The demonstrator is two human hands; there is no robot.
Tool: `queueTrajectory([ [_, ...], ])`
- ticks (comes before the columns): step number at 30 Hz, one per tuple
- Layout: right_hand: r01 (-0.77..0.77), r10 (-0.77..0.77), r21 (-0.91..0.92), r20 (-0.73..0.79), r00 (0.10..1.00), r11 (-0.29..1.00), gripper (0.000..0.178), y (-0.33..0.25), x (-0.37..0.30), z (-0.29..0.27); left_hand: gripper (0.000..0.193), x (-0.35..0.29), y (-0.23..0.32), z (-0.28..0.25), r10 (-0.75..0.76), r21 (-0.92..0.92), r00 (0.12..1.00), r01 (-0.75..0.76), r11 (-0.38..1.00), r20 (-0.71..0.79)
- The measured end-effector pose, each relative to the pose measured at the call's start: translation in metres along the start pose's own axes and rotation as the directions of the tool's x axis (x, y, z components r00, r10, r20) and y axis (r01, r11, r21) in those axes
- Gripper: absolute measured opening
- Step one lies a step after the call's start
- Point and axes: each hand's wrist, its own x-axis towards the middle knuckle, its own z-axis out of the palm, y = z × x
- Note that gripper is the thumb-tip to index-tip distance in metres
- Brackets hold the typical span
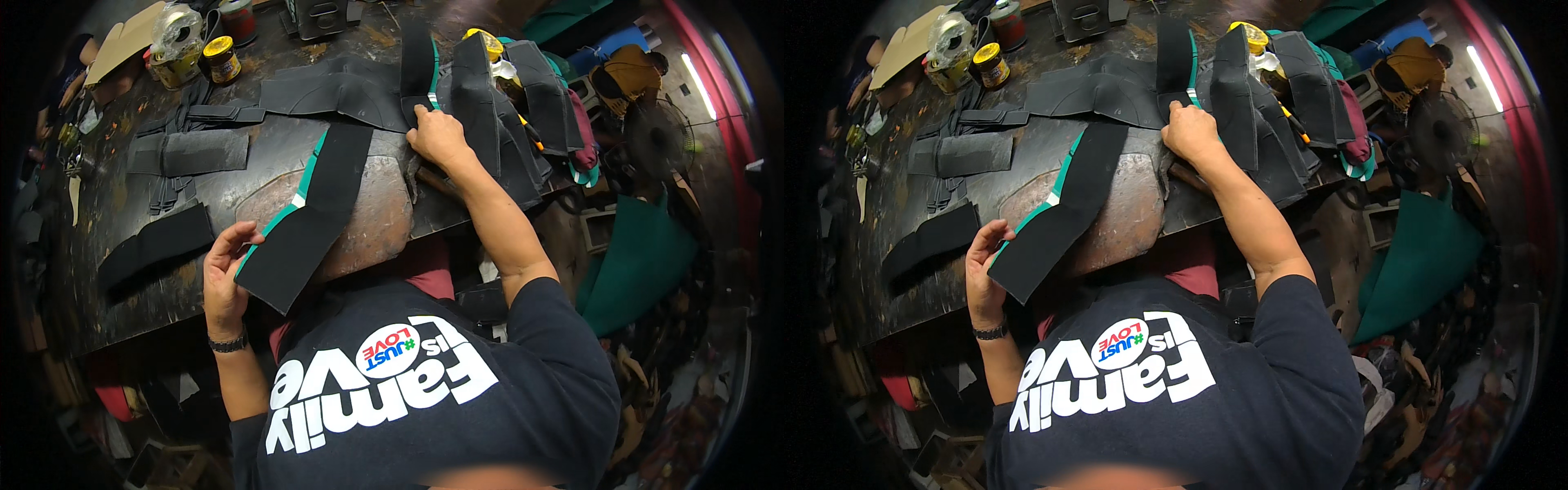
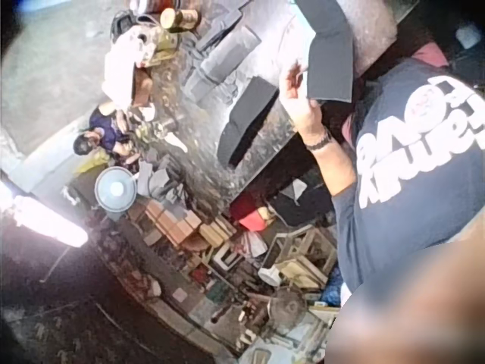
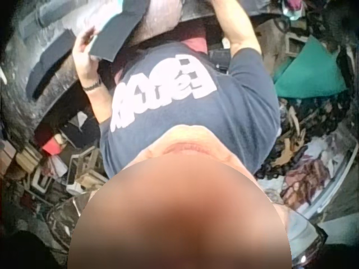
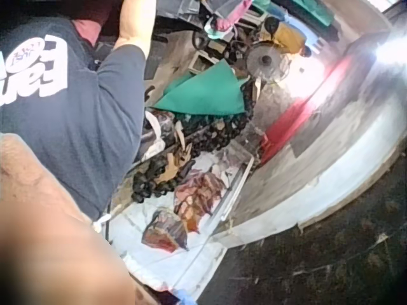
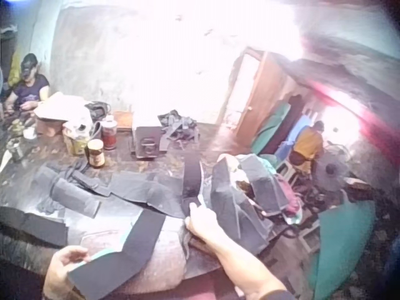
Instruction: The person repeatedly picks up black leather pieces, places them on a curved wooden form, and uses a hammer to tap and shape the edges. They inspect each piece, flip it, and continue hammering along the perimeter before stacking the shaped pieces.
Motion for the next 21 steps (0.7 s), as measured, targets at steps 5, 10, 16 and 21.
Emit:
queueTrajectory([
  [5, -0.055, 0.057, 0.043, -0.055, 0.997, 0.998, 0.030, 0.009, -0.005, 0.005, 0.042, 0.000, -0.002, 0.001, -0.008, 0.035, 1.000, 0.008, 0.999, -0.011],
  [10, -0.103, 0.115, 0.078, -0.173, 0.978, 0.992, 0.038, 0.023, -0.013, -0.004, 0.040, 0.003, -0.003, 0.001, -0.014, 0.013, 1.000, 0.014, 1.000, 0.023],
  [16, -0.107, 0.107, -0.054, 0.001, 0.994, 0.993, 0.050, 0.006, -0.008, -0.009, 0.041, 0.006, -0.004, 0.011, -0.043, 0.031, 0.999, 0.042, 0.999, 0.032],
  [21, -0.124, 0.128, -0.049, 0.095, 0.987, 0.991, 0.039, -0.014, 0.014, 0.003, 0.043, 0.010, 0.004, 0.025, 0.085, 0.291, 0.980, -0.136, 0.947, 0.180],
])
